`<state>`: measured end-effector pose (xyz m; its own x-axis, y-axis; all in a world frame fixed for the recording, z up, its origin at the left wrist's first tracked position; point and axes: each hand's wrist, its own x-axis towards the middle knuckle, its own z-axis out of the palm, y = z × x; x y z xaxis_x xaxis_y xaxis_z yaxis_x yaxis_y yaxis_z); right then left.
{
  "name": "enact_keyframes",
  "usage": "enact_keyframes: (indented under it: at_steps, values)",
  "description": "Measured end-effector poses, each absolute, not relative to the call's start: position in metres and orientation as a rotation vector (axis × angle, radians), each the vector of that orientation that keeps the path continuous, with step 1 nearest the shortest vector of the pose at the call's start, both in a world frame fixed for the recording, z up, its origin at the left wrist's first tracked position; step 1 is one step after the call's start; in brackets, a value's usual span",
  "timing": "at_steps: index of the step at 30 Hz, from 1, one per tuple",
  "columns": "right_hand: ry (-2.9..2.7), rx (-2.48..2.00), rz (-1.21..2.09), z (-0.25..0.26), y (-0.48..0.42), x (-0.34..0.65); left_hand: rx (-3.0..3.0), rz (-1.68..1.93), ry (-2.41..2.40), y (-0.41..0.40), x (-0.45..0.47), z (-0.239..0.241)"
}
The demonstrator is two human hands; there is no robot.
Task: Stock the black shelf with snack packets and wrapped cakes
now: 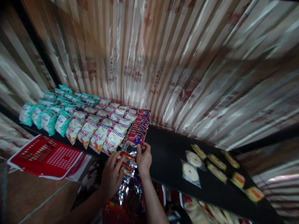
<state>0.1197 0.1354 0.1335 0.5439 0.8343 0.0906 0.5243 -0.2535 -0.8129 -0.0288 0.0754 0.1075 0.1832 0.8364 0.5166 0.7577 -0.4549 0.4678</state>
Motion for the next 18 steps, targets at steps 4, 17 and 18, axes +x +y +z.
enact_keyframes:
  at_steps: [4,17,18]
  values:
    - [-1.146,-2.009,0.428,0.133,0.135,0.114,2.426,1.088,1.479,0.086,-0.017,0.117]
    - [-1.606,-1.856,0.040,0.113,0.136,0.114,2.389,1.030,1.468,0.099,-0.008,0.112]
    - [-1.594,-1.842,0.052,0.112,0.136,0.114,2.389,1.033,1.468,0.099,-0.008,0.112]
